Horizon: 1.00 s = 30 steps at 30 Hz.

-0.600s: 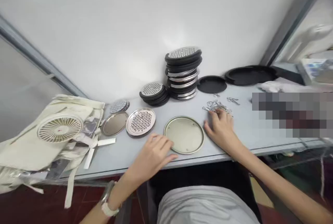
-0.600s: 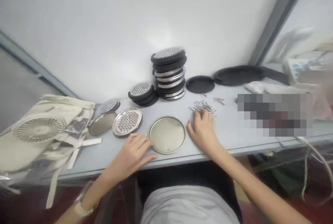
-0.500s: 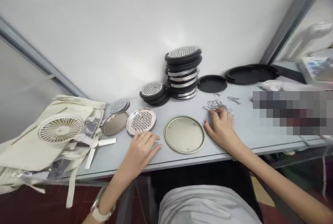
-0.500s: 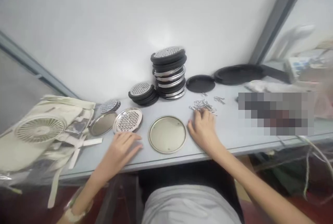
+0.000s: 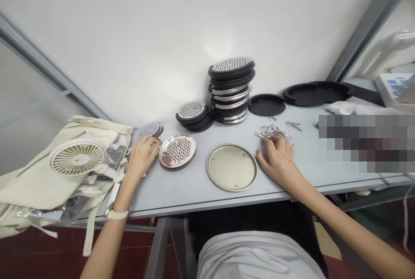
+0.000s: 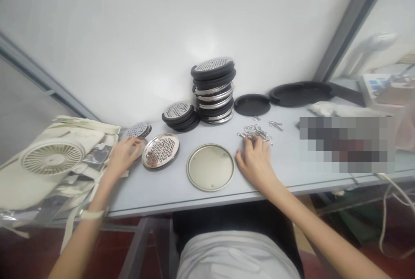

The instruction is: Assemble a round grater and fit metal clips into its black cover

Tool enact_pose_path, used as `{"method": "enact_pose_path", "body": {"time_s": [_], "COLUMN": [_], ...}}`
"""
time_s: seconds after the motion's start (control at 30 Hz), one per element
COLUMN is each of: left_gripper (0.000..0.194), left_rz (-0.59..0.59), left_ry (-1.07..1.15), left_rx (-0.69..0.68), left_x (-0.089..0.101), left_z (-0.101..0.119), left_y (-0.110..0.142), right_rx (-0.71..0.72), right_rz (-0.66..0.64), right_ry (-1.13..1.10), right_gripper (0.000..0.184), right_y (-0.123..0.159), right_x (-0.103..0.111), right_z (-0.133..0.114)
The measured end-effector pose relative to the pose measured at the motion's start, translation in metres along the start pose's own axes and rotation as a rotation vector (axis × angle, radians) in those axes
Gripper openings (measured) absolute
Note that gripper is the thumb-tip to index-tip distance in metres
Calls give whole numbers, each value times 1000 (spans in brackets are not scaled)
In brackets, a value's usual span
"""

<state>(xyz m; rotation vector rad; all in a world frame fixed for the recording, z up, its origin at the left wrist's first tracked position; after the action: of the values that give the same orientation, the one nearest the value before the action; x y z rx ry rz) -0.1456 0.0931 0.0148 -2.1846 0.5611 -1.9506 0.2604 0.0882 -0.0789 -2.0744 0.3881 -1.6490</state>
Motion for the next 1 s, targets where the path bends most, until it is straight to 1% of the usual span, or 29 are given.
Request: {"method": "enact_pose_path", "body": {"time_s": [0.07,0.13,0.2,0.27,0.37,0.5,0.7,0.8,1.0], "left_gripper": [24,25,26,27,26,24,25,23,24], "left_rz": [-45,-85,-119,-174,-190,-193,-199,-207,-184], "left_ry": [-145,-220,-251,-264,-256,-246,-248,-242,-260], "left_rx": [54,75,111,151,177,198,220,212,217], "left_x": [-10,-20,-29,-37,-45,-50,-51,-51,-48], "left_z": [-20,-33,-41,-44,-46,-50,-55,-53,-49], "left_y": [-25,-45,-59,-66,-70,-70,-75,-77,-77], "right_rx": [6,14,21,28,29,26,10,0,10], "right_rz": [5,11,20,27,29,27,-7,-27,-20], "right_ry": [-1,2,6,6,-5,-21,-51,-55,-49], "right_gripper": [45,44,44,43,43,42,40,40,39], "right_y": [0,0,0,0,0,0,-1,-1,-1], "right_x": [0,0,-1,-1,-1,-2,3,4,4], "right_z": [0,1,1,1,1,1,-1,-2,-1]}}
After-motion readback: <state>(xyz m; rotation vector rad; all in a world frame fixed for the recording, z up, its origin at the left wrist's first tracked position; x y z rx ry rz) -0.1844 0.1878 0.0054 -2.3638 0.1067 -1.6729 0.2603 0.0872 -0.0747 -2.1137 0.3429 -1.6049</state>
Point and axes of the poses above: each hand's wrist, its own y-axis away from the middle knuckle, its own x-axis out of the back of the hand, z = x × y, the point moved 1 cm from there along -y, towards the middle knuckle, and after that the axes turned 2 degrees about -z, right-handed, at the moved point
